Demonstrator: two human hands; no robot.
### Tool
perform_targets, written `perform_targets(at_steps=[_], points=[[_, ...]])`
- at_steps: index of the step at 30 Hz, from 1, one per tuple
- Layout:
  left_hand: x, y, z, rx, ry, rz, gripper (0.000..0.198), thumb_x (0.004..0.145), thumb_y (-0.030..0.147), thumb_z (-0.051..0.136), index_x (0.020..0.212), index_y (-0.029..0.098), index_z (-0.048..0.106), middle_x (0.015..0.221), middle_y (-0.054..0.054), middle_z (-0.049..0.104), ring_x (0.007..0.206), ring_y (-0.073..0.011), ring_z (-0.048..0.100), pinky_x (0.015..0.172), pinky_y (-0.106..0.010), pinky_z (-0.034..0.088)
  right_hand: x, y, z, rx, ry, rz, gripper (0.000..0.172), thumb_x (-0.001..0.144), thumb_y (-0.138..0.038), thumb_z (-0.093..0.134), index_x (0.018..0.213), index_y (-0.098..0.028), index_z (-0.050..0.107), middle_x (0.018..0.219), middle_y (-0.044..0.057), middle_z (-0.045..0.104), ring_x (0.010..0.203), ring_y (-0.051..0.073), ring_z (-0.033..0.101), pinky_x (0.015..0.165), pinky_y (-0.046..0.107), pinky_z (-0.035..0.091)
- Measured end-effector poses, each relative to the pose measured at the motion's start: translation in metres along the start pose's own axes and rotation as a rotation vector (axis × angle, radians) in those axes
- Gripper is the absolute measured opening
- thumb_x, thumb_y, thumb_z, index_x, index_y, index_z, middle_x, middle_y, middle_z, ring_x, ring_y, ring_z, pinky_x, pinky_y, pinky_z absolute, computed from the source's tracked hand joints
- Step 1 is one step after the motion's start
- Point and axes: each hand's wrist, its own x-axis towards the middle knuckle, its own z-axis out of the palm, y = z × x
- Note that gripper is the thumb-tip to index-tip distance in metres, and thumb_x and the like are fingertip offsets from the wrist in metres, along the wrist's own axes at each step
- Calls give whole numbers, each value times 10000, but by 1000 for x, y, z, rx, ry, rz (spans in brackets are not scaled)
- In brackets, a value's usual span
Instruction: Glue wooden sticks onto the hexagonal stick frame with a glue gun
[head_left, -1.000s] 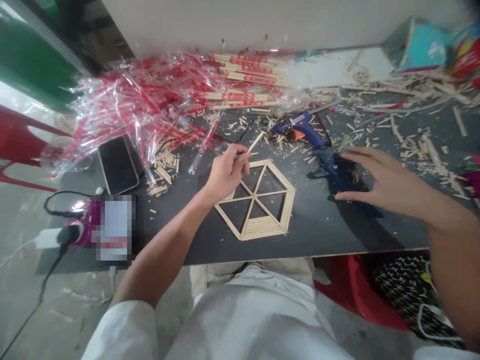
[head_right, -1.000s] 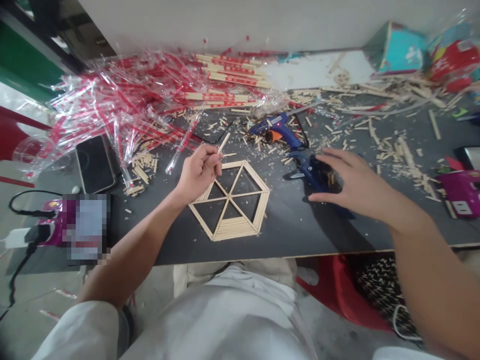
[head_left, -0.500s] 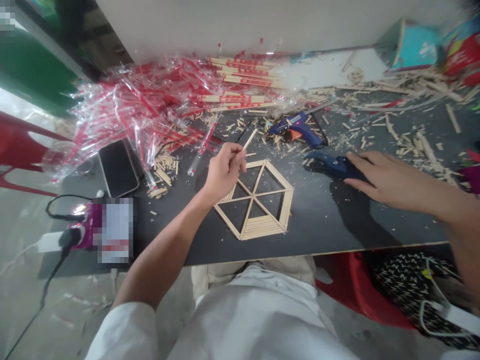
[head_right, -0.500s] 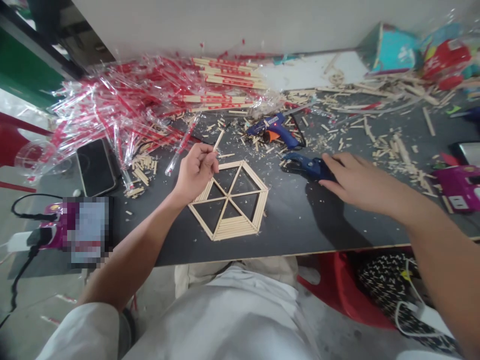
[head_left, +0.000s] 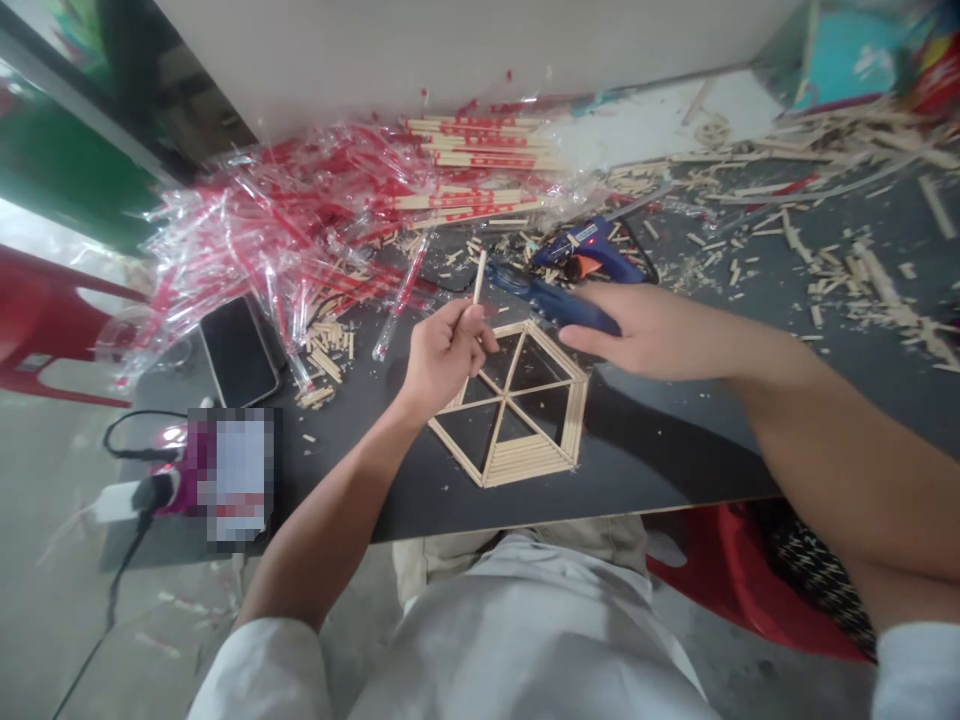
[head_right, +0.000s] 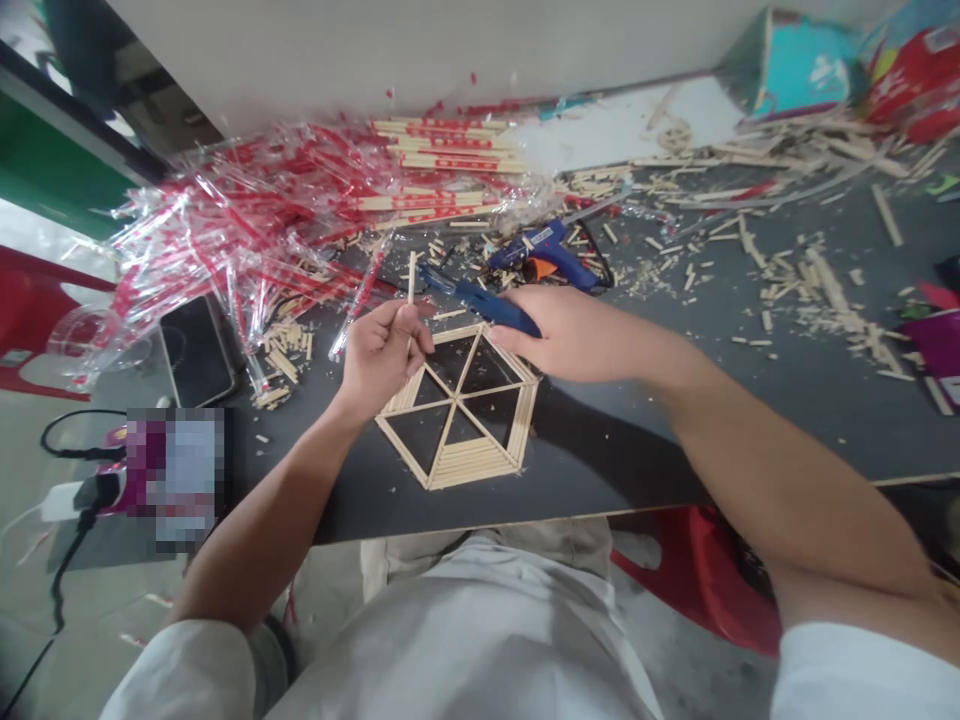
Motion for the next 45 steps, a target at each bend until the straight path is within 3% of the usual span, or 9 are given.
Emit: perform_targets(at_steps=[3, 9, 17, 22, 26, 45], points=[[0, 4, -3, 25, 41, 4, 536, 1020, 693, 595, 936, 169, 675, 647, -1, 664, 412, -51, 485, 407, -207, 364, 14, -6, 5, 25, -15, -47, 432, 1003, -585, 483, 1082, -229, 714, 1019, 105, 776, 893, 294, 706, 812, 416, 529], [0, 1, 0, 77, 20, 0, 487, 1053, 625, 570, 851, 186, 629, 629, -5, 672, 410, -56, 491, 420, -206, 381, 16, -8, 12, 59, -15, -125, 449, 1017, -548, 510, 1282, -254, 722, 1200, 105, 777, 1043, 303, 710, 907, 414, 530], [-2, 0, 0, 196, -38, -1, 325, 1078, 361, 493, 880, 181, 678, 677, -17, 718, 491, -71, 550, 498, -223, 423, 12, -5, 10, 27, 14, -91, 494, 1027, -614, 464, 1151, -226, 745, 974, 94, 756, 848, 265, 661, 783, 386, 510], [-3, -2, 1, 198, -53, 17, 369, 1085, 449, 491, 949, 180, 703, 659, -15, 709, 522, -93, 591, 505, -233, 433, 7, -8, 15, 39, 34, -77, 494, 1021, -575, 500, 1324, -258, 728, 1224, 114, 778, 1090, 323, 710, 971, 463, 546], [-4, -2, 2, 210, -52, 28, 391, 1084, 492, 496, 937, 184, 687, 642, -17, 704, 529, -104, 605, 492, -234, 431, 4, -12, 20, 18, 52, -51, 557, 1019, -560, 513, 1458, -259, 678, 1429, 128, 717, 1305, 353, 667, 1130, 523, 508], [-4, 1, 2, 237, -42, 44, 408, 1085, 445, 500, 785, 196, 621, 630, -21, 705, 498, -83, 588, 483, -215, 437, 4, -7, 24, 1, 44, -39, 647, 1028, -602, 502, 1556, -246, 613, 1528, 134, 661, 1407, 358, 622, 1197, 559, 485]])
